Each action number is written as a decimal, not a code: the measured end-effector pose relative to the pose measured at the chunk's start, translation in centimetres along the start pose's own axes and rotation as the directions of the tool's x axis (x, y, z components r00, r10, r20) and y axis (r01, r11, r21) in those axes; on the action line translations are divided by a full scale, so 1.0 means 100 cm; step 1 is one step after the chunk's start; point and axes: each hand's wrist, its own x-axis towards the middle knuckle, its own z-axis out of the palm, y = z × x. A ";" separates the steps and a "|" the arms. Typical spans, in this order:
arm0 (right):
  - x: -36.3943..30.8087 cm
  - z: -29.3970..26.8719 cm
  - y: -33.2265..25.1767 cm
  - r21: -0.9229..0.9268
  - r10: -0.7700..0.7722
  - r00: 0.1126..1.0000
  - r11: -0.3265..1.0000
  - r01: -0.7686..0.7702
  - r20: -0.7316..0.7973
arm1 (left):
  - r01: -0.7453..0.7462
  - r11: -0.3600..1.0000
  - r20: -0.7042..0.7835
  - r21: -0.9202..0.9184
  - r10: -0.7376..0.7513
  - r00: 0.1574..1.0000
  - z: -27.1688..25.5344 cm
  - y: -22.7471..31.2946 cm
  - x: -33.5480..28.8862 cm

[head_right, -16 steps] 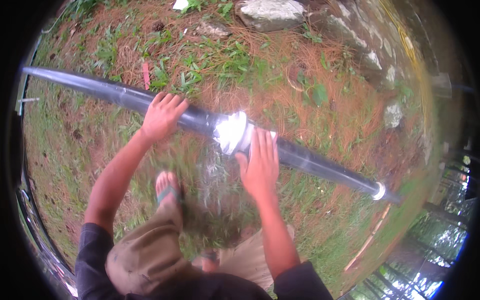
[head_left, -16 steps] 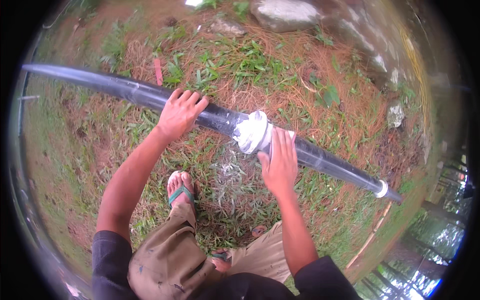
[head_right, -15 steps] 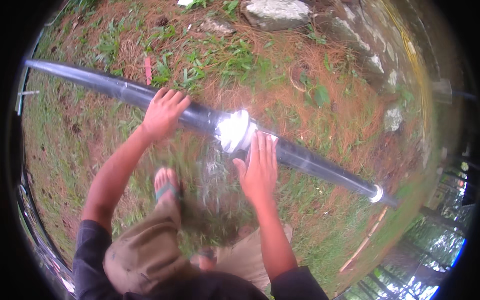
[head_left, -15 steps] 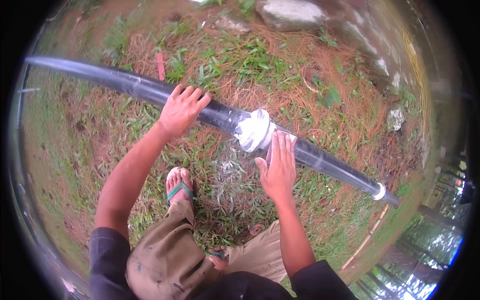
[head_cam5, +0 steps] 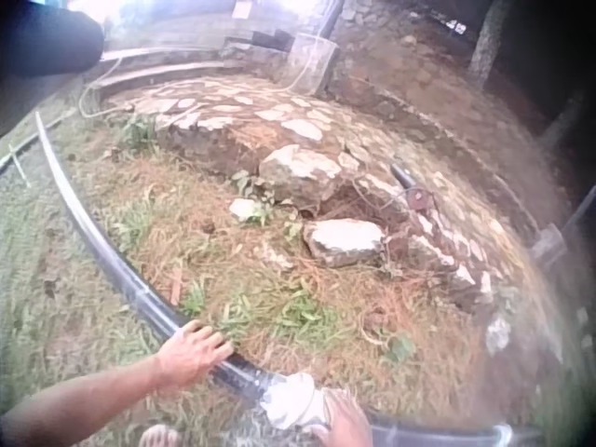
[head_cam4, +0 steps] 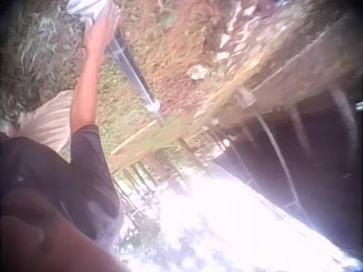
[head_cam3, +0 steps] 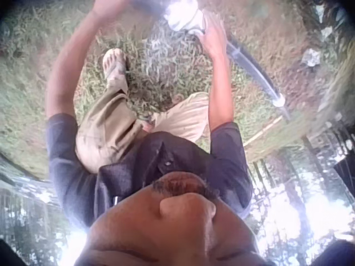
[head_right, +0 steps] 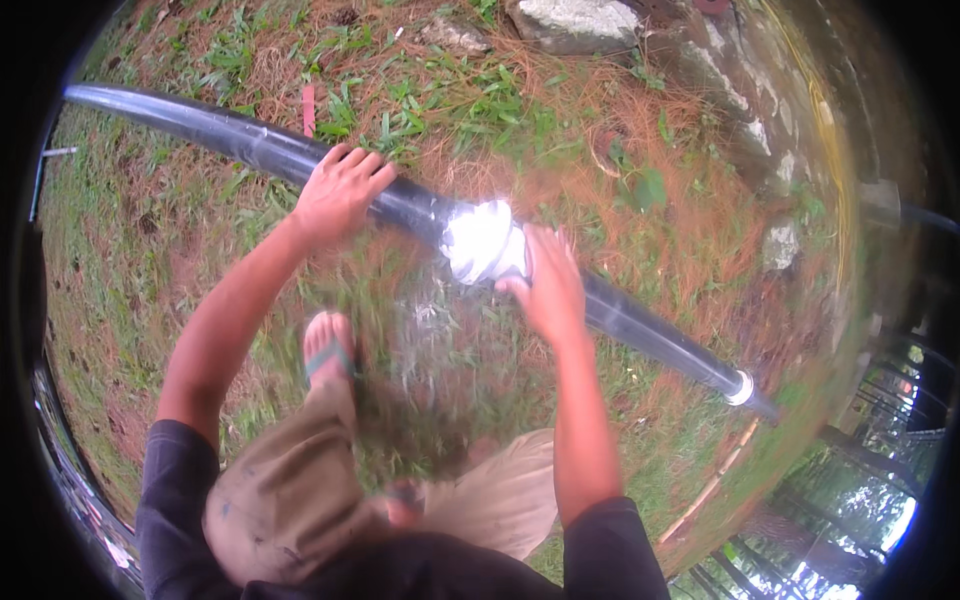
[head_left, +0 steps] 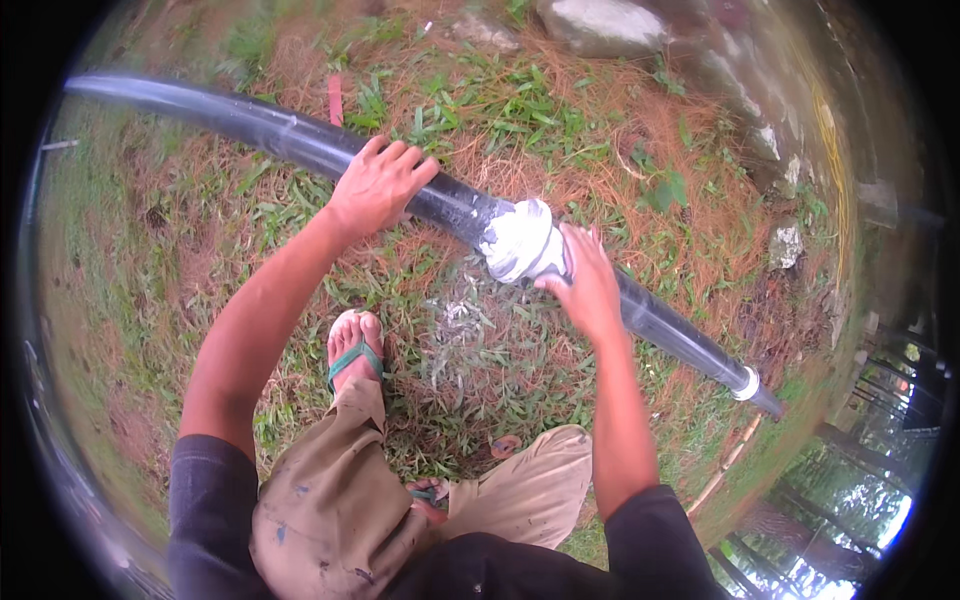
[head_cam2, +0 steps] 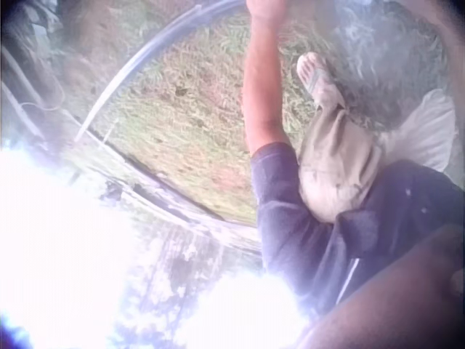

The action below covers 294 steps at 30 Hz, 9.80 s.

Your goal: The person applies a white sealant to a joint on a black pipe by hand, spreading the material around the circumference of the connection while kneeling on the grass.

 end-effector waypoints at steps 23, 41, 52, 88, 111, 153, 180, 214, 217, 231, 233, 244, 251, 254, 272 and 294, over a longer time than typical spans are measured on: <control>-0.031 0.048 -0.043 -0.141 0.010 0.935 0.988 -0.064 -0.354 | 0.008 1.000 -0.001 0.010 -0.008 1.000 -0.003 -0.004 -0.014; -0.013 0.046 -0.029 -0.023 0.094 0.946 0.994 -0.107 -0.309 | -0.010 1.000 -0.043 -0.009 0.010 0.999 -0.004 0.000 -0.012; 0.027 0.023 -0.035 0.049 0.265 0.964 0.964 -0.263 -0.034 | -0.027 0.999 -0.105 0.026 0.029 0.994 0.003 -0.003 -0.010; 0.031 0.052 -0.035 0.063 0.162 0.977 0.986 -0.154 -0.142 | 0.080 0.996 0.176 -0.027 -0.074 0.982 -0.010 -0.011 0.013; 0.019 0.057 -0.014 -0.217 -0.085 0.927 0.976 0.004 -0.365 | 0.027 0.999 0.233 -0.018 -0.022 0.972 -0.009 -0.014 0.028; 0.025 0.071 0.006 -0.269 -0.073 0.900 0.962 -0.050 -0.429 | 0.096 0.992 0.504 -0.076 -0.045 0.863 -0.023 -0.012 0.041; -0.092 0.113 -0.047 -0.425 -0.301 0.800 0.903 0.064 -0.519 | 0.120 0.993 0.698 -0.003 -0.084 0.711 -0.064 0.039 -0.010; -0.108 0.108 -0.060 -0.252 -0.054 0.974 0.968 -0.004 -0.222 | 0.020 0.993 0.353 -0.114 0.021 0.935 -0.032 0.035 -0.086; -0.118 0.099 -0.070 -0.259 -0.101 0.936 0.966 0.011 -0.336 | -0.009 0.987 0.161 -0.161 0.035 0.986 -0.032 0.044 -0.088; -0.080 0.059 -0.089 0.006 0.207 0.977 0.978 -0.208 0.049 | 0.028 1.000 -0.001 -0.007 -0.028 1.000 -0.032 0.078 -0.145; -0.077 0.064 -0.106 0.122 0.270 0.920 0.942 -0.314 0.284 | 0.025 0.998 -0.007 0.051 -0.025 1.000 -0.031 0.065 -0.161; -0.080 0.070 -0.107 0.085 0.290 0.892 0.937 -0.338 0.347 | 0.098 0.992 0.409 -0.078 -0.058 0.911 -0.060 0.060 -0.119; -0.170 0.117 -0.106 -0.172 -0.131 0.958 0.981 0.089 -0.253 | 0.050 0.980 0.520 -0.195 0.060 0.852 -0.058 0.048 -0.120; -0.094 0.069 -0.095 0.107 0.175 0.961 0.974 -0.201 0.216 | 0.040 0.974 0.479 -0.224 0.075 0.875 -0.050 0.051 -0.116; -0.189 0.120 -0.110 -0.010 -0.141 0.983 0.990 0.140 -0.115 | 0.029 0.989 0.441 -0.143 0.038 0.897 -0.058 0.065 -0.159; -0.206 0.137 -0.116 0.052 -0.191 0.976 0.979 0.197 -0.102 | 0.092 0.965 0.732 -0.244 0.121 0.670 -0.056 0.057 -0.167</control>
